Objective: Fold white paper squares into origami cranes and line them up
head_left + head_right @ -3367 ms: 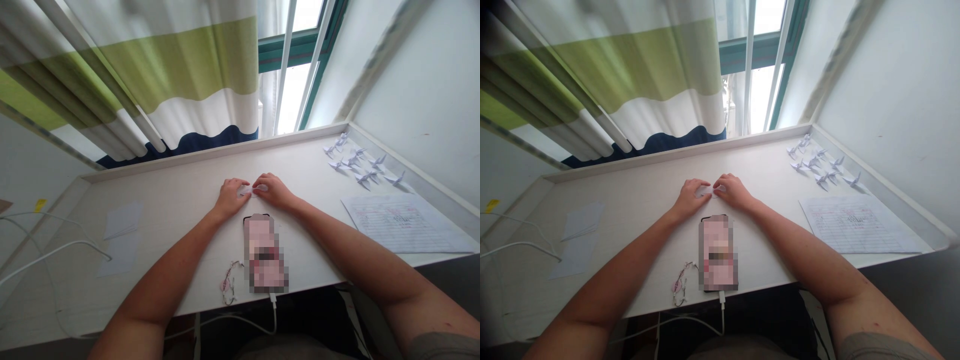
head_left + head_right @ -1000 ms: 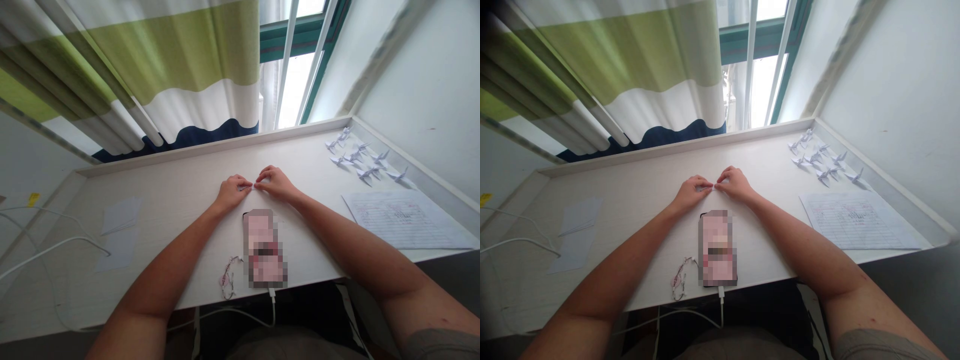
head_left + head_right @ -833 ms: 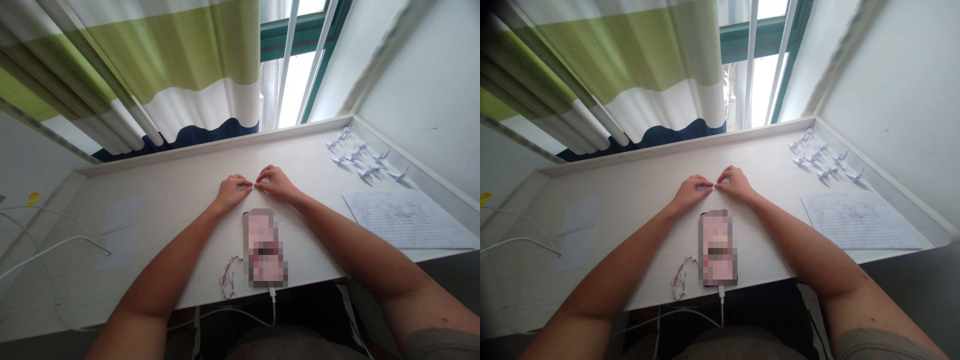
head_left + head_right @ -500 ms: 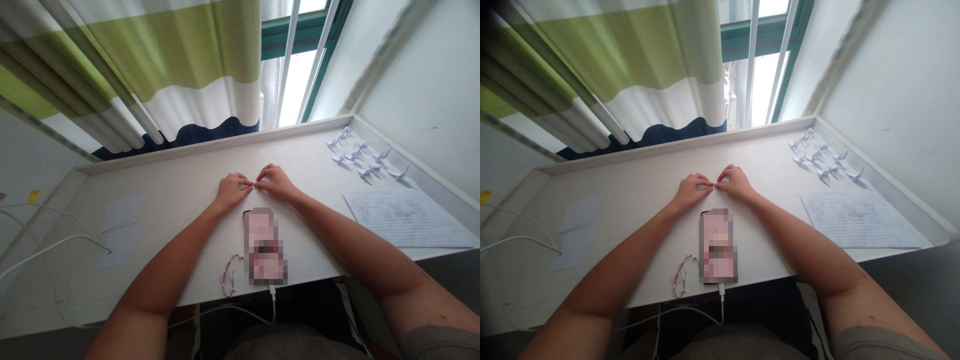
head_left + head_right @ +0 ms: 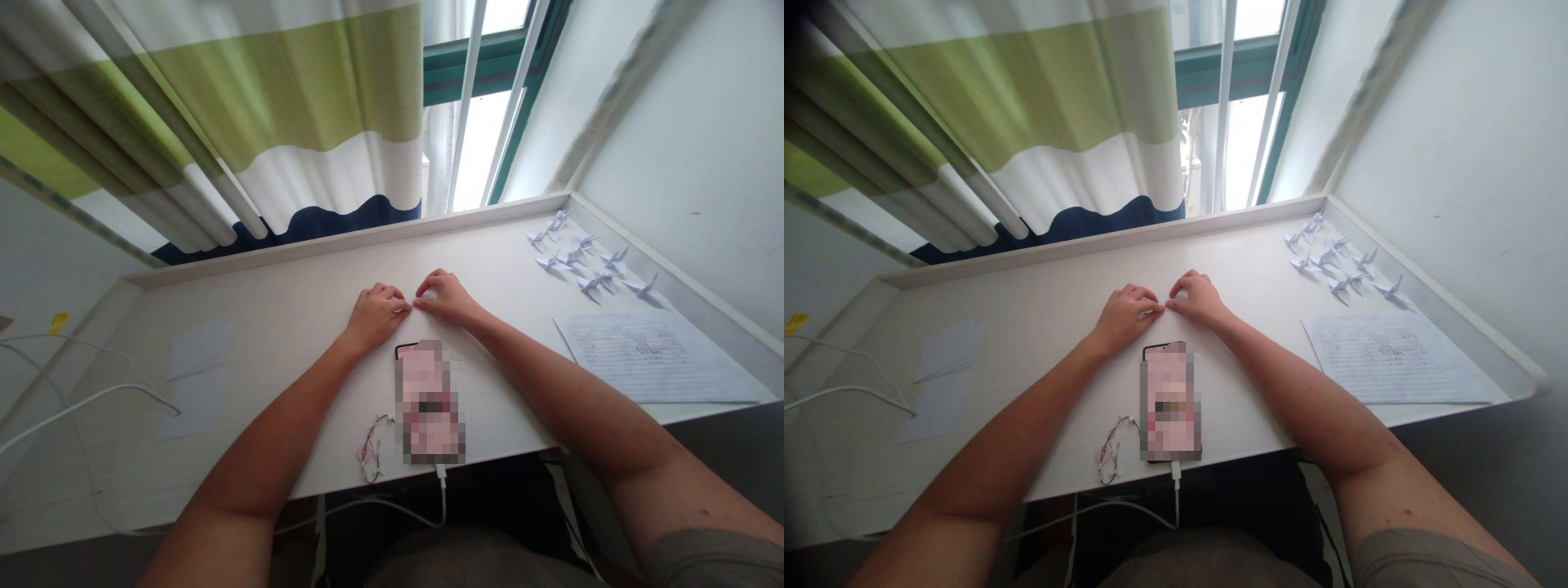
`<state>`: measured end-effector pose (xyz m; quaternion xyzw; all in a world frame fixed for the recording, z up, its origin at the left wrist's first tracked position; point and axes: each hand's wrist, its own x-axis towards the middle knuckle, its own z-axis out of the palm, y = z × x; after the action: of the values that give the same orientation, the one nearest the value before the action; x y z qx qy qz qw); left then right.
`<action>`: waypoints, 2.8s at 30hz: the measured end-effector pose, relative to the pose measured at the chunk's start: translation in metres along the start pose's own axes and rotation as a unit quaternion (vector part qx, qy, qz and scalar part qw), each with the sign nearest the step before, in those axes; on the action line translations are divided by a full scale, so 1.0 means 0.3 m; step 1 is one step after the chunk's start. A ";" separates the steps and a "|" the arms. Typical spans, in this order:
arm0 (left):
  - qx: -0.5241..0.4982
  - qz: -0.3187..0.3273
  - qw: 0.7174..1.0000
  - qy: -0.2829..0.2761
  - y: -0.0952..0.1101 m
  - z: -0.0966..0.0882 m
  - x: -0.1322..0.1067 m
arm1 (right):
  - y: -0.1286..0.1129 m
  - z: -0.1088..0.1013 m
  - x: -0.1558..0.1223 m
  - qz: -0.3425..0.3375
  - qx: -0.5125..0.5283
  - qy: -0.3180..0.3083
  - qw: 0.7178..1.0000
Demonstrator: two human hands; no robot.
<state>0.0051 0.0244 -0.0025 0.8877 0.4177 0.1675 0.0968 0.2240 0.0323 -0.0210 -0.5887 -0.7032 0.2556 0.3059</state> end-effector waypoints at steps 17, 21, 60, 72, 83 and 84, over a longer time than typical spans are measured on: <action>0.022 0.021 0.999 0.027 0.012 0.004 -0.025 | 0.028 -0.049 -0.014 -0.067 0.034 -0.024 0.997; 0.014 0.003 0.999 0.031 0.002 0.022 -0.016 | 0.002 -0.038 -0.032 -0.079 -0.017 -0.022 0.996; -0.593 -0.121 0.788 0.114 -0.006 0.014 0.015 | -0.054 -0.011 -0.048 -0.275 -0.091 0.262 0.921; -0.588 -0.125 0.784 0.156 -0.011 0.039 0.016 | -0.051 -0.001 -0.060 -0.161 0.192 0.097 0.963; -0.610 -0.147 0.753 0.201 -0.021 0.048 0.025 | -0.090 0.014 -0.061 -0.016 0.408 -0.025 0.913; -0.619 -0.152 0.743 0.205 -0.019 0.051 0.027 | -0.093 0.016 -0.062 -0.008 0.415 -0.025 0.910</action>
<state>0.0117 0.0338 -0.0167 0.5017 0.3609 0.5506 0.5612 0.2041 0.0092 -0.0065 -0.3967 -0.5457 0.5364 0.5071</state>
